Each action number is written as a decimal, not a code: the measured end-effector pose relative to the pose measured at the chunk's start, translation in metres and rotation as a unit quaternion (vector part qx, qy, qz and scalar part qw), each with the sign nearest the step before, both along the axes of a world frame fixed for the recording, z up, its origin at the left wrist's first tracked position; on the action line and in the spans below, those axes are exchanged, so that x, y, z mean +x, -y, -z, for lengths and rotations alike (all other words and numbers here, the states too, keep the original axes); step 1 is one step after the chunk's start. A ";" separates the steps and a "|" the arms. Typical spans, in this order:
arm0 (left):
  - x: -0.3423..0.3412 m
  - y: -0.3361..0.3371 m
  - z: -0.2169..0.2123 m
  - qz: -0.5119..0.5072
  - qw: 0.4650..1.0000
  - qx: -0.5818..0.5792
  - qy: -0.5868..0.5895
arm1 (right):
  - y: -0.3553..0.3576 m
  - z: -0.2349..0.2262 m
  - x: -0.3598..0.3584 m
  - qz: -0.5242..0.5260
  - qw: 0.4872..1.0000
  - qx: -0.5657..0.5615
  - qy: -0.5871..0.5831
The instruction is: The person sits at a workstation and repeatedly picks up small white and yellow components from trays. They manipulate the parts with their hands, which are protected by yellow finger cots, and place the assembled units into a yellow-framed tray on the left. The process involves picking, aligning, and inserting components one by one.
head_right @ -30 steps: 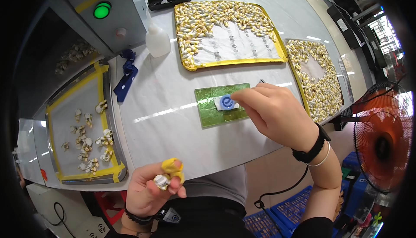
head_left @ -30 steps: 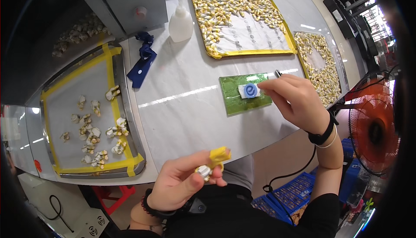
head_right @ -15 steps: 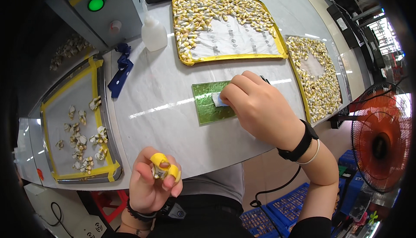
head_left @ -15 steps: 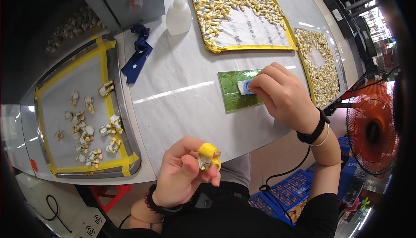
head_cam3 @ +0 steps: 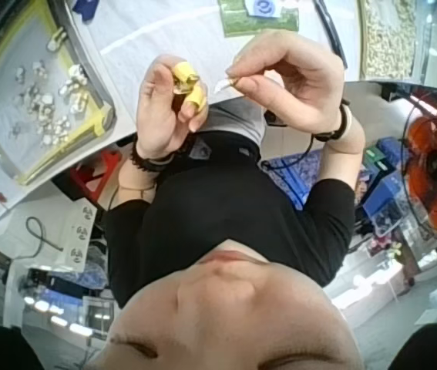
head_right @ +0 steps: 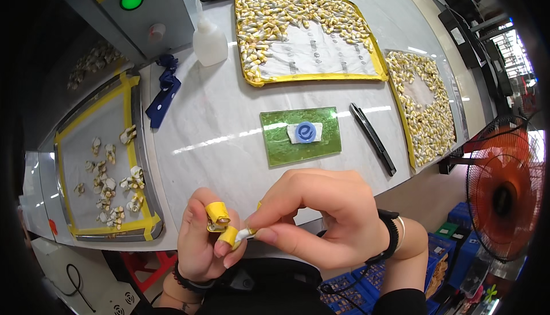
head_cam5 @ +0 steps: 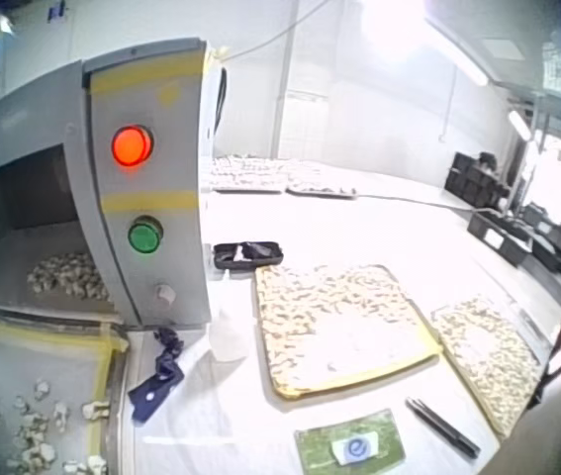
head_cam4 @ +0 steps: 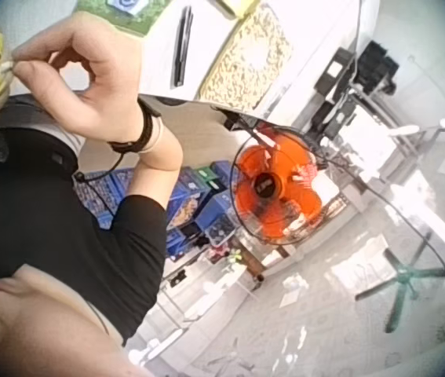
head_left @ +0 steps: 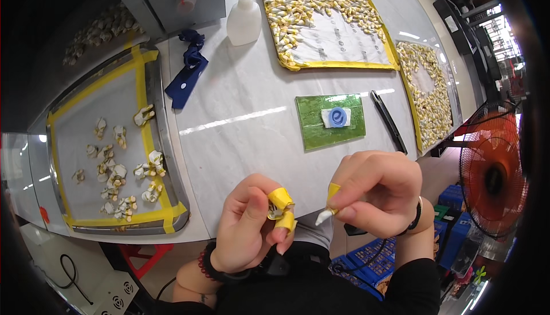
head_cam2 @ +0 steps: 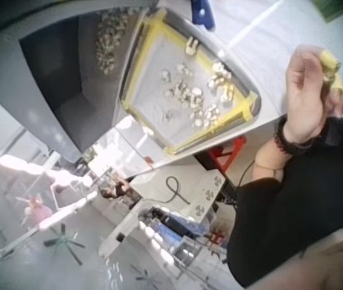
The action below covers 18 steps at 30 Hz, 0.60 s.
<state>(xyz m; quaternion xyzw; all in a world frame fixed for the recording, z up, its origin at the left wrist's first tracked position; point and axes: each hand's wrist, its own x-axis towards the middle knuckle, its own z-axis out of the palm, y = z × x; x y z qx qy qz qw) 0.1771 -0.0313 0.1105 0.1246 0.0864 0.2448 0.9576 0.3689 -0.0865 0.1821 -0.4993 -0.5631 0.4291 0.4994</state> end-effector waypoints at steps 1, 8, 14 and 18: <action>0.001 0.002 -0.001 -0.021 0.999 0.010 -0.035 | 0.002 0.003 0.000 0.003 1.000 -0.018 -0.017; 0.006 0.004 -0.020 -0.026 0.971 0.116 -0.208 | 0.011 0.008 -0.001 0.041 0.976 -0.109 -0.182; 0.003 0.004 -0.015 0.113 0.984 0.057 -0.126 | -0.003 -0.002 0.010 -0.004 0.980 0.118 0.158; 0.001 -0.002 -0.014 0.222 0.973 -0.011 -0.054 | -0.009 -0.003 0.006 0.004 0.956 0.188 0.224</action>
